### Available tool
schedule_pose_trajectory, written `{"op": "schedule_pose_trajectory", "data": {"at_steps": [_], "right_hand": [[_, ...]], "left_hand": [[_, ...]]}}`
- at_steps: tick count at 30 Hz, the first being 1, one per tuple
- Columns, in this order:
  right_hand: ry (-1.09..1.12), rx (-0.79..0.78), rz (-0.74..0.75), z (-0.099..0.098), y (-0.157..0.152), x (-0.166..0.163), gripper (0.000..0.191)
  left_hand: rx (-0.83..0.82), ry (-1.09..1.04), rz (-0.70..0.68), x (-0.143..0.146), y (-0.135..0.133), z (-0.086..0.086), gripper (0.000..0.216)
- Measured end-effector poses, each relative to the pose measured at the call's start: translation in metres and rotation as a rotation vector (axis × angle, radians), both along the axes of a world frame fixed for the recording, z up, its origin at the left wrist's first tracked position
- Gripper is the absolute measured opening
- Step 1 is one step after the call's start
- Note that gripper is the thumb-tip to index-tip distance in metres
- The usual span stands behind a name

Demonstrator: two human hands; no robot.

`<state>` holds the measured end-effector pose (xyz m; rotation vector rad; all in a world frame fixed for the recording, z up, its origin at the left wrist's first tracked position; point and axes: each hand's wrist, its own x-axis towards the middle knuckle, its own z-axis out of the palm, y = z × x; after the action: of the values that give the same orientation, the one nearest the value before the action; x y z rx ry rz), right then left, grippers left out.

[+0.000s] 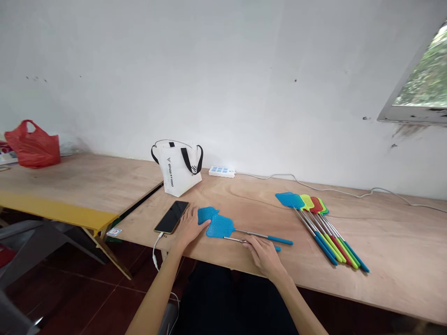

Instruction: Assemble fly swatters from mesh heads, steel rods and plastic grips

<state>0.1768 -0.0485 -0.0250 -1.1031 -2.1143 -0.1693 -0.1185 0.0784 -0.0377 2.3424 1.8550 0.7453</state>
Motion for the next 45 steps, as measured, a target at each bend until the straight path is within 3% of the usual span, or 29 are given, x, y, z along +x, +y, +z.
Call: {"op": "schedule_pose_trajectory", "data": {"at_steps": [4,11,14,20,25,30,33,38,45], "right_hand": [[-0.012,-0.014,-0.05,0.003,0.0,-0.002,0.032],[-0.006,-0.06,-0.107,-0.003,0.001,0.0,0.03],[-0.001,-0.054,-0.139,-0.007,0.002,0.002,0.03],[0.019,-0.033,-0.209,-0.005,0.003,0.001,0.032],[0.05,0.031,-0.244,-0.002,0.002,0.001,0.036],[0.153,0.097,-0.259,-0.005,0.002,0.004,0.04],[0.112,0.125,-0.306,-0.007,0.002,0.006,0.056],[-0.053,0.124,-0.379,-0.009,0.001,0.007,0.076],[-0.142,0.106,-0.396,-0.008,0.001,0.007,0.088]], "left_hand": [[-0.054,0.006,-0.045,-0.001,0.001,0.0,0.071],[-0.119,-0.061,0.05,-0.002,-0.005,0.02,0.101],[-0.09,-0.172,0.088,-0.001,-0.011,0.035,0.088],[0.178,-0.582,0.097,0.002,-0.021,0.065,0.057],[0.057,-0.869,-0.048,0.015,-0.033,0.08,0.042],[-0.209,-1.247,-0.184,0.039,-0.041,0.079,0.046],[-0.178,-1.382,-0.167,0.054,-0.042,0.073,0.042],[-0.183,-1.422,-0.151,0.069,-0.042,0.065,0.042],[-0.282,-1.402,-0.101,0.074,-0.046,0.062,0.051]]}}
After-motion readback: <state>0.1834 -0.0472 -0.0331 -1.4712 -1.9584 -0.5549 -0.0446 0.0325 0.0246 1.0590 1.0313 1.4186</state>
